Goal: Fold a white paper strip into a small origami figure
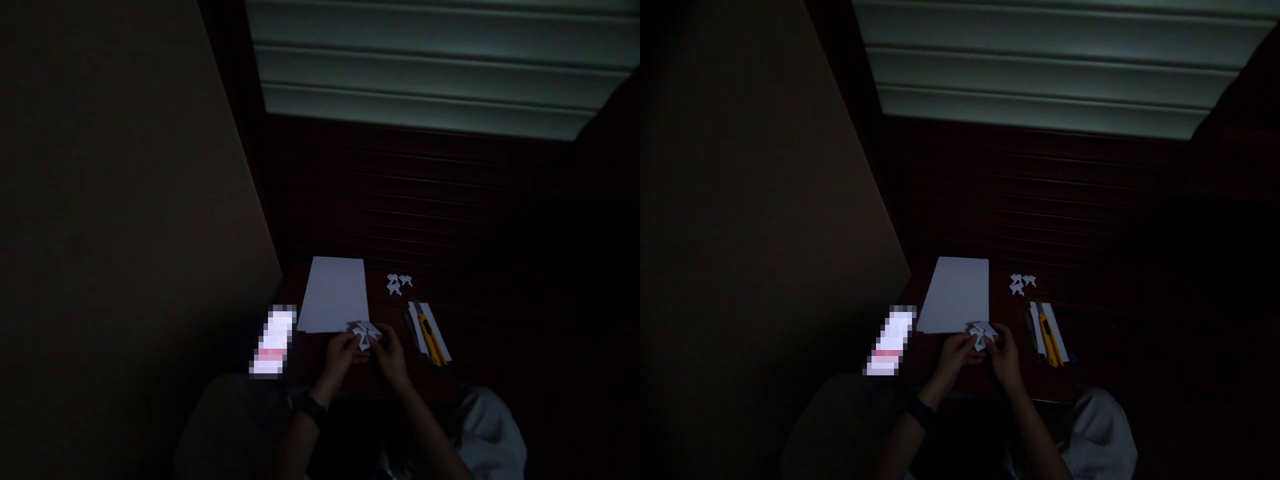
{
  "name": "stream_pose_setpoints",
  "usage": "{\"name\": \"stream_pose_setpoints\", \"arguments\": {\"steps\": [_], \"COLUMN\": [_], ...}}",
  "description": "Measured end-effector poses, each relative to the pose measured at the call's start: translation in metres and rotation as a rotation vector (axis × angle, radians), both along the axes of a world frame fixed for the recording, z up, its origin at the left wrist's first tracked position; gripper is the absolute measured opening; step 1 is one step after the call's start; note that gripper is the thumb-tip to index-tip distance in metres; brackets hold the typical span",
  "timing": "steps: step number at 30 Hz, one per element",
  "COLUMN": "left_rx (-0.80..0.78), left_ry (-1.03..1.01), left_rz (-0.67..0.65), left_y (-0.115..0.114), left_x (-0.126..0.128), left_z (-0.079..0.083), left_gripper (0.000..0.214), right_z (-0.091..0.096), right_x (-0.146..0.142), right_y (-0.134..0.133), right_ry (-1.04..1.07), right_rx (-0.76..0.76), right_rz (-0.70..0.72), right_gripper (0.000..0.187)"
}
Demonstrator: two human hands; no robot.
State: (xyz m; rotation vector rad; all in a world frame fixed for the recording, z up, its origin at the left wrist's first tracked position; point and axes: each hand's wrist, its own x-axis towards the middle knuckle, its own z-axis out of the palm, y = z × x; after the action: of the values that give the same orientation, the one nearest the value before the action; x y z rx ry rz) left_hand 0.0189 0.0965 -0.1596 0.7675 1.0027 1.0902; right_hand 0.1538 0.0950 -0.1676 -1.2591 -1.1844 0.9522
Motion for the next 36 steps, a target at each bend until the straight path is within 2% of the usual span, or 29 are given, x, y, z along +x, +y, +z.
{"name": "stream_pose_setpoints", "arguments": {"steps": [4, 8, 11, 14, 18, 23, 29, 36], "left_rx": [0.014, 0.006, 0.005, -0.004, 0.002, 0.003, 0.016, 0.014], "left_ry": [0.005, 0.008, -0.027, -0.064, -0.073, -0.084, -0.067, 0.016], "left_rz": [-0.035, -0.085, -0.015, 0.049, 0.039, 0.047, 0.027, -0.101], "left_y": [0.0, 0.0, -0.002, -0.003, -0.003, -0.002, -0.002, 0.0], "left_x": [-0.002, -0.004, -0.003, 0.0, 0.002, 0.001, 0.001, -0.001], "left_z": [0.0, 0.003, 0.005, 0.007, 0.005, -0.001, 0.001, 0.002], "left_gripper": [0.038, 0.037, 0.035, 0.033, 0.03, 0.033, 0.033, 0.034], "right_z": [-0.001, 0.001, 0.003, 0.006, 0.014, 0.02, 0.021, 0.016], "right_x": [0.002, 0.004, 0.004, 0.004, 0.002, -0.001, 0.003, 0.009], "right_y": [0.003, 0.003, -0.006, -0.019, -0.026, -0.02, -0.018, -0.013], "right_ry": [-0.026, 0.045, 0.081, -0.062, -0.228, -0.249, -0.226, -0.199], "right_rx": [-0.026, -0.064, -0.052, 0.007, 0.107, 0.139, 0.088, 0.021], "right_rz": [0.012, 0.046, -0.079, -0.266, -0.146, -0.024, 0.056, 0.094], "right_gripper": [0.036, 0.035, 0.032, 0.026, 0.024, 0.022, 0.022, 0.027]}}
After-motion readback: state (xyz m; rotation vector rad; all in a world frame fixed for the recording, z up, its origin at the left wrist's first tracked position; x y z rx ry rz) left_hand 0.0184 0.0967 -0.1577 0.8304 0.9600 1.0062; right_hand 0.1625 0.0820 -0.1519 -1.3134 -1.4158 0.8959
